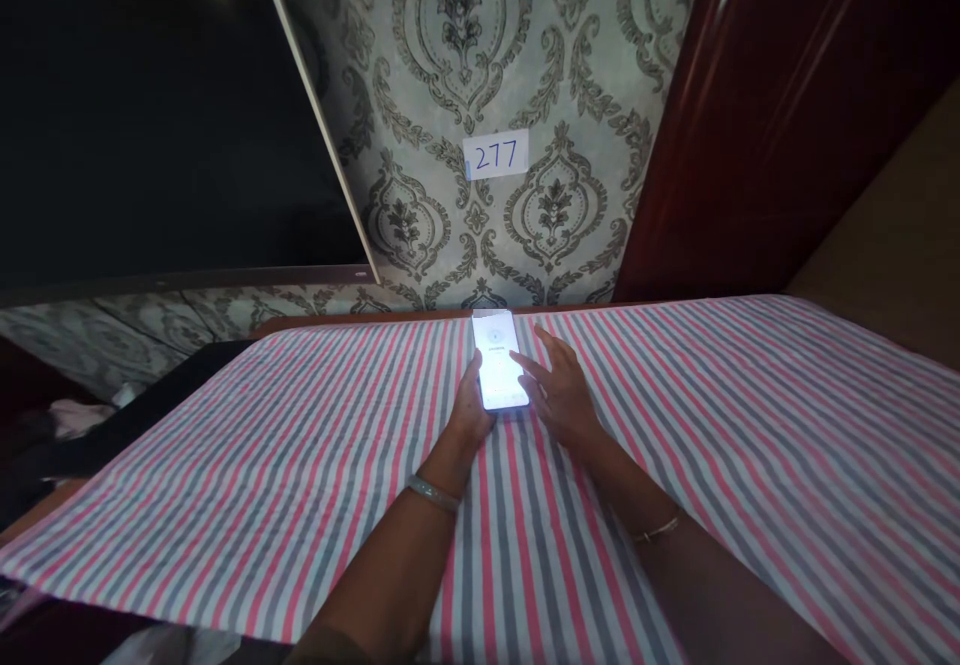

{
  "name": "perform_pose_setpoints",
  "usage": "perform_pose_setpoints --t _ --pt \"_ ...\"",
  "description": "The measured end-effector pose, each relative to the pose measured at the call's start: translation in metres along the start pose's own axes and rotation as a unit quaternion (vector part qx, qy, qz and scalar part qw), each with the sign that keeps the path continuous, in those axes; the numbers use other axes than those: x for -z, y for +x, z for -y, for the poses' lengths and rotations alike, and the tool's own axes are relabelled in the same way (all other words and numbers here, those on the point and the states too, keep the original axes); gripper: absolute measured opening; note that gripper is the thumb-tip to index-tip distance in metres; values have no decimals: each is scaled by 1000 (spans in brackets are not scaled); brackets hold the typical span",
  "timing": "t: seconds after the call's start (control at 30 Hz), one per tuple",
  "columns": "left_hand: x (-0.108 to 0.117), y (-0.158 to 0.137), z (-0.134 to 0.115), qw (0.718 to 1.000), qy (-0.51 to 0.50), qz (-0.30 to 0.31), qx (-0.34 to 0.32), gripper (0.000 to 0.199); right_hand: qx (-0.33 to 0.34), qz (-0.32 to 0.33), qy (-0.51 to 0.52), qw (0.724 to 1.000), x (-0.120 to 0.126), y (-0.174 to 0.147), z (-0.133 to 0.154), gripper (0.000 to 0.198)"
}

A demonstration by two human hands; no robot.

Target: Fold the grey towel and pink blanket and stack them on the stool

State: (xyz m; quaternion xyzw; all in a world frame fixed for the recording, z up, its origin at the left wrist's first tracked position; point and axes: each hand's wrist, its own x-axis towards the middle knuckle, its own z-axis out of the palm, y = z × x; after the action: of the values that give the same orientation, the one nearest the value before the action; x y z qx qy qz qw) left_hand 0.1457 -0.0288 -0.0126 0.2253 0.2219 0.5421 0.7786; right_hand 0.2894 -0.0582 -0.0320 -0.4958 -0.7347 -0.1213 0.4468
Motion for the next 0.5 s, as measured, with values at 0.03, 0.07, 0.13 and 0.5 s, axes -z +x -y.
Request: perform_pose_setpoints --t 0.03,0.07,0.13,0.5 --pt "-1 0 0 1000 -4 2 -3 39 3 -1 0 1000 0 0 0 36" --pt "-2 0 0 1000 -6 3 -7 41 6 -2 0 1000 0 0 -1 36" --pt "-3 0 0 1000 -10 4 -11 46 11 -5 2 1000 -1 0 -1 36" --pt "-4 -2 -2 1000 -12 6 -14 50 37 17 -18 999 1 0 -1 36"
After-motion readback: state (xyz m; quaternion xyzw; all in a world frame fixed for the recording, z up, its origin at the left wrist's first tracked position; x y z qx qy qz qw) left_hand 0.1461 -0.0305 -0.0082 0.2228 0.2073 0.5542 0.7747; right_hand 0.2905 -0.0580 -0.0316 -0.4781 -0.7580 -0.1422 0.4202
